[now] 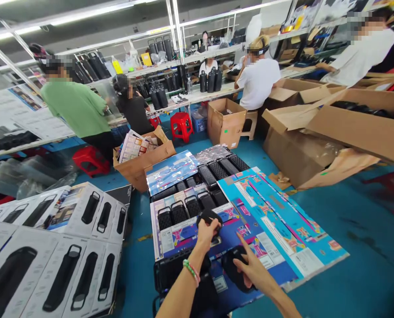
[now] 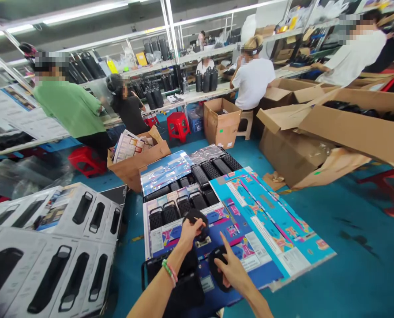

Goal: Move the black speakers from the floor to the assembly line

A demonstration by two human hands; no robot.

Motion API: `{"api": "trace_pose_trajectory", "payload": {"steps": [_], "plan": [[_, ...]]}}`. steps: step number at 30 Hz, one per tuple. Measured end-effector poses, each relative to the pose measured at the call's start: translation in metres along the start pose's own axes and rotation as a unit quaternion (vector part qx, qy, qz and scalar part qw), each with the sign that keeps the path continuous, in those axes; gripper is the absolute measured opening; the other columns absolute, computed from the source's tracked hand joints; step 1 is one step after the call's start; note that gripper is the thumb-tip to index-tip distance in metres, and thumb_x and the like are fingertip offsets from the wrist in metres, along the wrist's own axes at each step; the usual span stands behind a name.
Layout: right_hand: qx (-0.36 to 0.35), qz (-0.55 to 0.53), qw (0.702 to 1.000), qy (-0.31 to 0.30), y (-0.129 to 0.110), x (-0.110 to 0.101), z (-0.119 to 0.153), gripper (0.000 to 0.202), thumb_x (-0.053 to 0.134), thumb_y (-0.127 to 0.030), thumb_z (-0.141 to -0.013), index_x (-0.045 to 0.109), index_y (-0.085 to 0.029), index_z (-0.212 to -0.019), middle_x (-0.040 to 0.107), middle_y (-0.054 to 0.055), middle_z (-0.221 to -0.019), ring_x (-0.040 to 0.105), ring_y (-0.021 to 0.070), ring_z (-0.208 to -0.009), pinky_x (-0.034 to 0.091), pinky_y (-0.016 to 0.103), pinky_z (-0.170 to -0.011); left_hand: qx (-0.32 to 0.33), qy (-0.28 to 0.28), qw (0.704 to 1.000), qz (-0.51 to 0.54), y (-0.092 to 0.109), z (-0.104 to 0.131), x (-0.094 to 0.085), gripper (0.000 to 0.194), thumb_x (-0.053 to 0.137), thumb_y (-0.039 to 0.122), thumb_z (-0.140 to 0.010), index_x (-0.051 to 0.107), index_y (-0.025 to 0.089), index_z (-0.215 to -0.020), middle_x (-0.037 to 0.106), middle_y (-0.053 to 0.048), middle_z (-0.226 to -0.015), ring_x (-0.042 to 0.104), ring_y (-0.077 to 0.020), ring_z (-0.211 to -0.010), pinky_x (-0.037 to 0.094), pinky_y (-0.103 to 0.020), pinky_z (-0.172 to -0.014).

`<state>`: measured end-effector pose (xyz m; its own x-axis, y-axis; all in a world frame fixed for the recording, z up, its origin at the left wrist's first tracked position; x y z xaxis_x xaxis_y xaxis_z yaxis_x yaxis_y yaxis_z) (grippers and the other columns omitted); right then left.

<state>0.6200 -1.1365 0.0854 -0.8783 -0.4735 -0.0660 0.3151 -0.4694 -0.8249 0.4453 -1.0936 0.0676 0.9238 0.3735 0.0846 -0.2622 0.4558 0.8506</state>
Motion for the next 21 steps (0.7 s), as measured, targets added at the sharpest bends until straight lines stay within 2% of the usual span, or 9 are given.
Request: {"api": "trace_pose_trajectory", "payload": {"steps": [5,7,9,10,12,14,17,19,21], "plan": [[0.037,-0.048,0.996,-0.059,0.004,0.001,-0.010,0.094,0.066,-0.049,-0.065,0.028,-0.020,-0.146,0.058,-0.007,-0.061,0.056,0.0176,-0.038,0.043,0.027,-0.036,-0.004,-0.057,0.994,-0.092,-0.025,0.035,0.041,0.022,0.063,0.033,-0.092,0.064,0.014,-0.102,0.067,-0.004,-0.097,0.066,-0.0161,-0.084,0.057,-0.036,-0.077],[0.055,-0.049,0.995,-0.063,0.007,-0.002,-0.015,0.091,0.065,-0.049,-0.063,0.032,-0.018,-0.141,0.055,-0.008,-0.055,0.053,0.0164,-0.036,0.040,0.025,-0.035,0.004,-0.051,0.992,-0.119,-0.031,0.046,0.041,0.019,0.065,0.032,-0.091,0.065,0.014,-0.099,0.068,-0.005,-0.101,0.066,-0.0179,-0.092,0.056,-0.040,-0.084],[0.072,-0.042,0.995,-0.062,0.009,-0.003,-0.019,0.081,0.064,-0.048,-0.061,0.039,-0.016,-0.131,0.052,-0.009,-0.049,0.045,0.0130,-0.032,0.033,0.022,-0.033,0.013,-0.036,0.991,-0.129,-0.035,0.055,0.023,0.019,0.066,0.031,-0.089,0.066,0.015,-0.100,0.068,-0.006,-0.108,0.064,-0.0201,-0.101,0.053,-0.044,-0.092],[0.079,-0.039,0.994,-0.065,0.008,-0.003,-0.021,0.073,0.064,-0.048,-0.061,0.043,-0.016,-0.124,0.051,-0.009,-0.048,0.042,0.0114,-0.032,0.031,0.021,-0.033,0.012,-0.021,0.991,-0.129,-0.037,0.060,0.005,0.020,0.067,0.031,-0.089,0.066,0.016,-0.103,0.067,-0.006,-0.112,0.064,-0.0208,-0.104,0.052,-0.045,-0.094],[0.095,-0.036,0.992,-0.077,0.006,0.000,-0.023,0.058,0.066,-0.048,-0.063,0.049,-0.018,-0.110,0.050,-0.009,-0.049,0.040,0.0088,-0.034,0.030,0.020,-0.034,-0.003,0.029,0.992,-0.121,-0.046,0.075,-0.045,0.026,0.066,0.032,-0.090,0.065,0.016,-0.110,0.066,-0.007,-0.116,0.063,-0.0218,-0.106,0.052,-0.047,-0.095],[0.108,-0.038,0.990,-0.078,0.001,0.002,-0.019,0.050,0.068,-0.051,-0.064,0.049,-0.020,-0.099,0.048,-0.009,-0.050,0.038,0.0069,-0.036,0.028,0.019,-0.035,-0.047,0.113,0.986,-0.116,-0.062,0.095,-0.108,0.027,0.063,0.034,-0.092,0.064,0.016,-0.113,0.065,-0.008,-0.118,0.063,-0.0223,-0.107,0.053,-0.047,-0.095],[0.123,-0.046,0.991,-0.039,-0.002,-0.003,0.001,0.050,0.072,-0.056,-0.061,0.048,-0.022,-0.090,0.038,-0.012,-0.046,0.028,0.0049,-0.034,0.020,0.018,-0.035,-0.134,0.244,0.954,-0.112,-0.099,0.127,-0.198,0.032,0.061,0.036,-0.093,0.061,0.016,-0.118,0.062,-0.009,-0.124,0.062,-0.0239,-0.110,0.053,-0.047,-0.094],[0.133,-0.054,0.990,-0.002,0.005,-0.014,0.026,0.053,0.074,-0.058,-0.057,0.049,-0.022,-0.087,0.034,-0.012,-0.044,0.026,0.0051,-0.033,0.018,0.020,-0.035,-0.182,0.287,0.934,-0.107,-0.127,0.140,-0.237,0.035,0.062,0.037,-0.092,0.060,0.016,-0.121,0.061,-0.009,-0.125,0.062,-0.0249,-0.110,0.053,-0.048,-0.094],[0.143,-0.055,0.987,0.041,0.019,-0.029,0.059,0.054,0.074,-0.060,-0.055,0.053,-0.022,-0.086,0.035,-0.011,-0.043,0.028,0.0061,-0.033,0.021,0.021,-0.036,-0.208,0.305,0.924,-0.102,-0.153,0.143,-0.257,0.037,0.062,0.037,-0.092,0.058,0.017,-0.123,0.060,-0.010,-0.127,0.061,-0.0256,-0.113,0.052,-0.048,-0.095]]}}
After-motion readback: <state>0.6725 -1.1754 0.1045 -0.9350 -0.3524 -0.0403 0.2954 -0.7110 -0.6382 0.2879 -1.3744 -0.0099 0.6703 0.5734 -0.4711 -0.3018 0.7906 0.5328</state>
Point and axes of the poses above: each hand's wrist, its own z-axis away from the middle knuckle, its own x-axis out of the palm, y = z × x, the point moved 2 cm from there along -z, towards the middle knuckle
